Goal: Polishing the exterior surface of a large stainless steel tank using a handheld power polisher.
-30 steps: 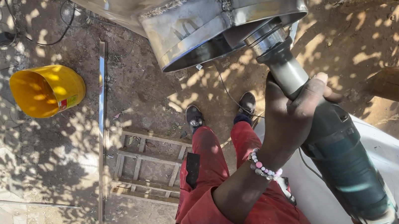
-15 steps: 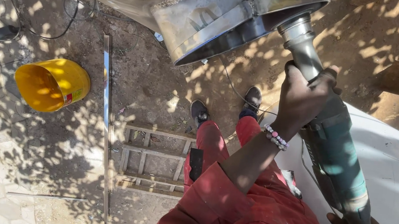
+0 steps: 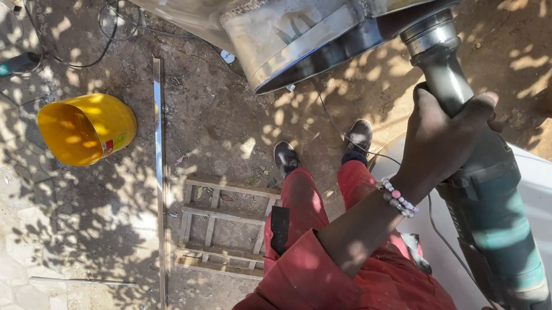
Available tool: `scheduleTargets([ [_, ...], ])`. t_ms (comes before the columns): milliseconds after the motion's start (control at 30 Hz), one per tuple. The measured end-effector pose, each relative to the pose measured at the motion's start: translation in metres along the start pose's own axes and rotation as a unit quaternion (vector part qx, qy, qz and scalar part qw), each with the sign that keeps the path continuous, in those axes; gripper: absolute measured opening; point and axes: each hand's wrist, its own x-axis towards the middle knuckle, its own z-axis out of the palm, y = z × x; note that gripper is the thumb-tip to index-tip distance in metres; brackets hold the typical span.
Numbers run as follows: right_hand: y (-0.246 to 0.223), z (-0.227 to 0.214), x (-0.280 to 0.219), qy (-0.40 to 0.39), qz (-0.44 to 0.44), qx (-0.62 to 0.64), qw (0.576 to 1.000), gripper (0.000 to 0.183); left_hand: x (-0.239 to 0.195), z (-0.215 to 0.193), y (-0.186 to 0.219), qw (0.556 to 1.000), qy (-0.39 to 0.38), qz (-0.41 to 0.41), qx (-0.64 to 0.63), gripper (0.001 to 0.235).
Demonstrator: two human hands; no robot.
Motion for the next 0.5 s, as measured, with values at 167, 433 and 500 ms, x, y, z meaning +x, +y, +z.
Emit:
scheduleTargets([
  [167,0.160,0.010,0.081,-0.058,-0.264,-0.157,0.950,0.041,-0.023,-0.001,0.000,0.999,-0.001,-0.033,0.028,0.053],
  [433,0.127,0.051,0.135,-0.039,0.006,-0.065,0.997,0.049,-0.016,0.000,-0.017,1.000,0.001,-0.016,0.000,0.056],
  [500,0.050,0.010,0.043,-0.083,-0.004,-0.035,0.996,0.062,-0.003,-0.001,-0.019,1.000,0.000,-0.015,-0.008,0.056],
])
